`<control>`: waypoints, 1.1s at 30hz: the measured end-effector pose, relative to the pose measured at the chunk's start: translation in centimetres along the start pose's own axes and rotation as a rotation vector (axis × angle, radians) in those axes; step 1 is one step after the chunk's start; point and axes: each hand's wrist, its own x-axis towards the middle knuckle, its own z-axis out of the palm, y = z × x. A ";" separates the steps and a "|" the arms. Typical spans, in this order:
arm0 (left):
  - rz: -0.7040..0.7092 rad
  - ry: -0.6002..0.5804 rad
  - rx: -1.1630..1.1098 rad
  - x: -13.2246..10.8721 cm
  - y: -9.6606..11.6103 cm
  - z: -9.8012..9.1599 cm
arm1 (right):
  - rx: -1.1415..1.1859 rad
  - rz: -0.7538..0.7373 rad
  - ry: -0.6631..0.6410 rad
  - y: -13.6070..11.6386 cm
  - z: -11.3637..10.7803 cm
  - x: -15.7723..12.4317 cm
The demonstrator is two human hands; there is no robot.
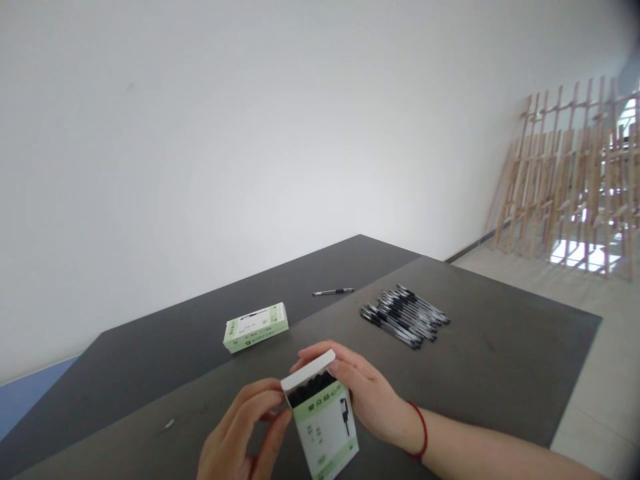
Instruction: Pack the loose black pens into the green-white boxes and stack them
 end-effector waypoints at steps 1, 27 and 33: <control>0.028 -0.017 0.001 0.0 0.0 0.1 | 0.007 0.006 0.008 0.1 0.0 0.1; -0.063 0.108 -0.128 -3.4 -2.4 4.2 | -0.019 -0.079 0.026 2.2 -1.0 1.5; -0.017 0.084 -0.108 -3.1 -2.3 3.6 | -0.114 -0.048 -0.018 1.3 -1.1 1.1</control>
